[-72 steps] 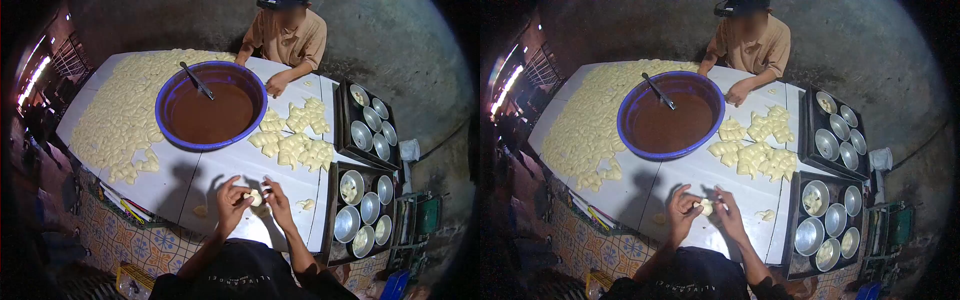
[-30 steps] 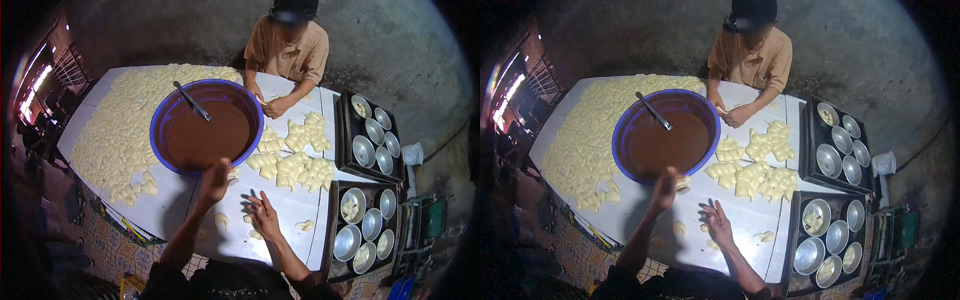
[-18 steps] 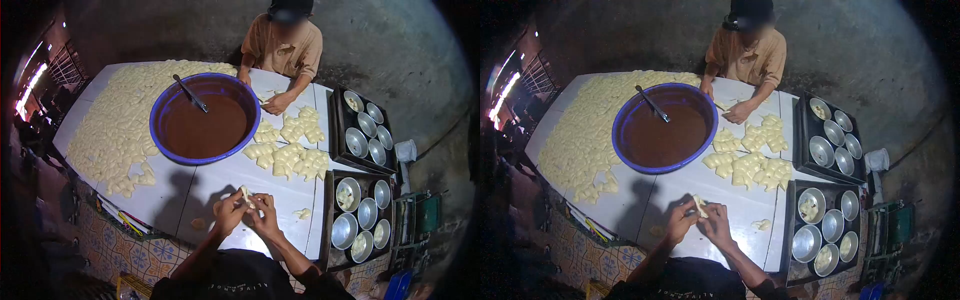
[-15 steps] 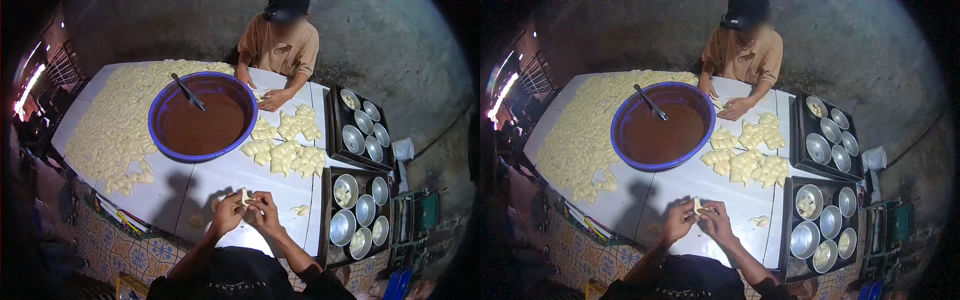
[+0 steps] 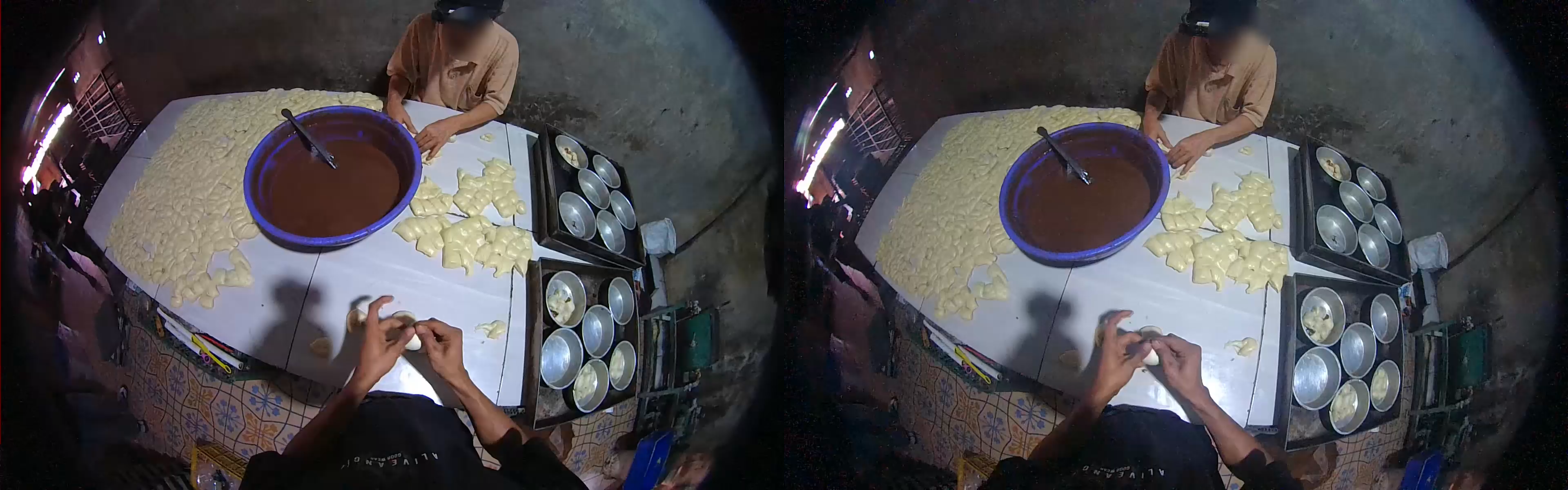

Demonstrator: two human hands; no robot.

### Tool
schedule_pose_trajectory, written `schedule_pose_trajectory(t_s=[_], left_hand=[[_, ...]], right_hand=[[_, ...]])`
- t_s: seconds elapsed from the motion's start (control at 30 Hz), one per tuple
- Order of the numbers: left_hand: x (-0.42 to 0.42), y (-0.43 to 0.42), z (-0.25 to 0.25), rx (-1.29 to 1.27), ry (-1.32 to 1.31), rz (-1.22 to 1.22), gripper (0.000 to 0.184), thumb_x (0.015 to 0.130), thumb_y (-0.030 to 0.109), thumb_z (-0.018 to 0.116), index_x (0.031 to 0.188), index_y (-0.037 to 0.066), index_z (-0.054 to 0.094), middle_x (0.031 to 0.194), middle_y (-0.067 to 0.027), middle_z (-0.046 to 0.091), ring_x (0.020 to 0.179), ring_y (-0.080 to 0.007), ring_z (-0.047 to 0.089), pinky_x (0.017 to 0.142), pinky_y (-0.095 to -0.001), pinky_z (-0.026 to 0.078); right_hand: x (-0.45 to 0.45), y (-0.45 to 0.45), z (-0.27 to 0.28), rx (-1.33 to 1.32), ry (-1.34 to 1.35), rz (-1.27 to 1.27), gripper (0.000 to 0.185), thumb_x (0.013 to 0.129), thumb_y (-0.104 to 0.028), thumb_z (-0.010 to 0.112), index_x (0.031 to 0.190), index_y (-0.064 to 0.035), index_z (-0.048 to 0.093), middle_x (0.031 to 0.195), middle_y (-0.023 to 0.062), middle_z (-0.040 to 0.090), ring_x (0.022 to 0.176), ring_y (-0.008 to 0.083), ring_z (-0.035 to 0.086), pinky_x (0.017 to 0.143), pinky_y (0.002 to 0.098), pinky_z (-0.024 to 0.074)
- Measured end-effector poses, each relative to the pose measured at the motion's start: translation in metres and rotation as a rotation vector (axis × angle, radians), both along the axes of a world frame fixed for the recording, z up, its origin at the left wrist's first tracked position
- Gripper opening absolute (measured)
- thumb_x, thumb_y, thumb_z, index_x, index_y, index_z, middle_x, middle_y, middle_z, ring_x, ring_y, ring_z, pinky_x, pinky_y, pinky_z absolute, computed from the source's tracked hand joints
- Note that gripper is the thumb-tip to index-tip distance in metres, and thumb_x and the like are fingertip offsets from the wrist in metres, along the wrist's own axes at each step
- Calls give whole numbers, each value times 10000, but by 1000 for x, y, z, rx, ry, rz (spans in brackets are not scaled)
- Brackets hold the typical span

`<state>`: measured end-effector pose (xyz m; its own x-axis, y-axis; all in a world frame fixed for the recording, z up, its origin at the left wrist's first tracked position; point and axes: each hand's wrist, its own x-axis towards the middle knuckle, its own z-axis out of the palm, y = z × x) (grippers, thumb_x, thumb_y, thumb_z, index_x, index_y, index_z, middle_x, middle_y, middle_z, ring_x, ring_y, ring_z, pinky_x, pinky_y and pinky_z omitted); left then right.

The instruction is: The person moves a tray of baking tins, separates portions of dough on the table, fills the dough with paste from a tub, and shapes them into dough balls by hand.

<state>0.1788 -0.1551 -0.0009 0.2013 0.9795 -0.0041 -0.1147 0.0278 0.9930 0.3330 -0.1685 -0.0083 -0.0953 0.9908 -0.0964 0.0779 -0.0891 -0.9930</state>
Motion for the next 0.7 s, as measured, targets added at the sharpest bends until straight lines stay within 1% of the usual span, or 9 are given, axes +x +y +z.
schedule_pose_trajectory(t_s=[0.1, 0.13, 0.23, 0.3, 0.37, 0.43, 0.57, 0.6, 0.7], left_hand=[[2, -4, -12, 252, 220, 112, 783, 851, -65, 597, 1464, 97, 137, 980, -95, 566, 747, -121, 574, 698, -257, 533], [-2, -7, -8, 162, 96, 56, 851, 800, -149, 564, 1476, 118, 120, 1122, -133, 491, 826, -163, 606, 730, -282, 549], [-13, -7, -8, 156, -54, -39, 901, 758, -165, 601, 1472, 107, 123, 1248, -156, 391, 942, -204, 620, 768, -300, 559], [-20, -10, -8, 191, -70, 97, 853, 736, -142, 617, 1444, 80, 196, 1355, -140, 326, 1231, -288, 471, 911, -359, 511], [-31, -7, -16, 186, 2, 205, 763, 751, -100, 608, 1409, 65, 259, 1351, -116, 356, 1277, -271, 414, 999, -373, 429], [-36, 1, -8, -26, -87, 330, 600, 790, -23, 594, 1338, 38, 356, 1298, -106, 446, 1162, -201, 511, 988, -356, 403], [-49, 10, -20, -5, -146, 434, 494, 826, 62, 596, 1282, 9, 413, 1184, -117, 527, 1074, -189, 561, 938, -341, 430], [-52, 6, -21, -21, -120, 483, 450, 840, 93, 595, 1252, 0, 440, 1113, -117, 569, 1032, -188, 581, 919, -339, 442], [-62, 4, -36, -114, -158, 460, 354, 854, 113, 593, 1171, -11, 497, 999, -109, 611, 946, -188, 609, 872, -334, 474]], right_hand=[[-11, 3, -6, 178, -168, -83, 336, 929, -128, 592, 1253, -44, 562, 919, 22, 589, 834, 92, 514, 678, 250, 463], [-2, 8, -20, 64, -81, 80, 502, 924, -196, 591, 1373, -51, 421, 1068, 93, 593, 893, 125, 556, 645, 276, 473], [16, 22, -12, -605, 390, 654, 478, 949, -162, 539, 1395, -64, 396, 1134, 115, 586, 793, 139, 589, 655, 277, 502], [8, 32, -10, -258, 108, 543, 522, 892, -58, 582, 1385, -42, 411, 1157, 137, 615, 842, 160, 626, 708, 271, 515], [-1, 53, -18, 65, -131, 334, 504, 832, 0, 610, 1322, -25, 494, 1102, 136, 639, 894, 169, 624, 765, 284, 511], [-7, 81, -41, 20, -117, 202, 484, 784, 37, 615, 1261, -20, 557, 1079, 133, 644, 932, 176, 618, 824, 296, 500], [-3, 98, -92, -39, -195, 203, 471, 754, 33, 612, 1222, -4, 573, 1092, 152, 642, 977, 228, 628, 869, 311, 495], [-3, 94, -76, 269, -483, 174, 428, 839, 59, 543, 1265, 24, 524, 1186, 158, 591, 1066, 214, 587, 911, 314, 482], [7, 88, -73, 58, -299, 415, 382, 873, -17, 552, 1252, 26, 532, 1244, 208, 564, 1138, 306, 571, 958, 334, 456]])
